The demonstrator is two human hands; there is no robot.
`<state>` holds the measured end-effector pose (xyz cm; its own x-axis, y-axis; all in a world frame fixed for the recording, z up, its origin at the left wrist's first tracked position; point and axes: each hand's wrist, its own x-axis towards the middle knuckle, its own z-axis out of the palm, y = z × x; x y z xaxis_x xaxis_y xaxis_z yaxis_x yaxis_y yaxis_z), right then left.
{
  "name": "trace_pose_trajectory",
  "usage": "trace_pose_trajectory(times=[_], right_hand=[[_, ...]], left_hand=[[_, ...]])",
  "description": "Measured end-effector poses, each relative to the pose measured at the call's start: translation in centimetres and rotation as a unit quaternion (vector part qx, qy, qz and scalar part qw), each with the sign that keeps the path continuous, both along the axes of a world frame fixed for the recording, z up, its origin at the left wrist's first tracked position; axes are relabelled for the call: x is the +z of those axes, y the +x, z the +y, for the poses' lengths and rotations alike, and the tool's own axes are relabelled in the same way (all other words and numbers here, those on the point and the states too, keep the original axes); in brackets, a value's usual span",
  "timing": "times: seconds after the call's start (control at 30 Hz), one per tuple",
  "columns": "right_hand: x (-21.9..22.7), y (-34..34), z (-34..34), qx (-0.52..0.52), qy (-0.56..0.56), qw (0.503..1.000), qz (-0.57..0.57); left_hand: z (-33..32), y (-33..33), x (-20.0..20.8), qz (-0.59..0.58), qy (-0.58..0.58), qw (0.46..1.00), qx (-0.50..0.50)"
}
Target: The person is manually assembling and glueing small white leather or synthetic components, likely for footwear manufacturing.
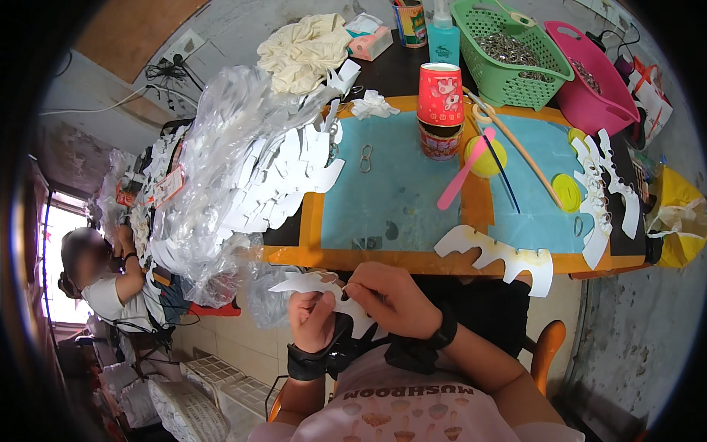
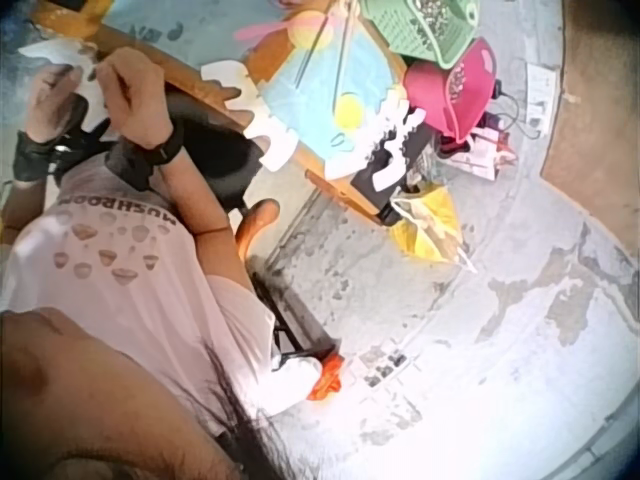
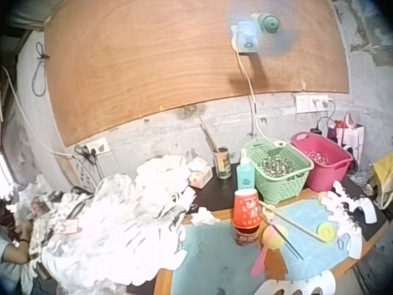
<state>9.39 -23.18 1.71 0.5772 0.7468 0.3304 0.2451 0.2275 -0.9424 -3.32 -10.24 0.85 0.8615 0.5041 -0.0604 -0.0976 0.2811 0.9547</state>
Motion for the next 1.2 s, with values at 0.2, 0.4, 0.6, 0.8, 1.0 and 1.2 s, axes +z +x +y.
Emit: trace_pose_trajectory(times=[0.2,0.4,0.6,0.8,1.0,1.2], right_hand=[[-1.6,-0.8,0.0,0.125,-0.017,0.971,0.202],[-2.1,-1.0,0.3,0.114,-0.012,0.968,0.221],[-0.5,-0.4,-0.4,0.067,-0.037,0.975,0.21],[-0.1,-0.2,-0.7,0.062,-0.035,0.976,0.208],[-0.8,0.0,-0.5,0.12,-0.011,0.965,0.233],[-0.6,0.1,-0.8,0.102,-0.014,0.969,0.227]], left_hand=[[-0.2,-0.1,-0.6,-0.07,-0.146,0.985,-0.058],[-0.3,0.3,-0.6,-0.059,-0.215,0.972,-0.076],[-1.7,0.9,-0.4,0.019,-0.108,0.992,0.059],[-0.8,0.1,-2.5,-0.058,0.036,0.998,0.015],[-1.8,0.8,0.6,0.026,-0.099,0.992,0.077],[-1.3,0.6,0.1,0.014,0.037,0.999,0.032]])
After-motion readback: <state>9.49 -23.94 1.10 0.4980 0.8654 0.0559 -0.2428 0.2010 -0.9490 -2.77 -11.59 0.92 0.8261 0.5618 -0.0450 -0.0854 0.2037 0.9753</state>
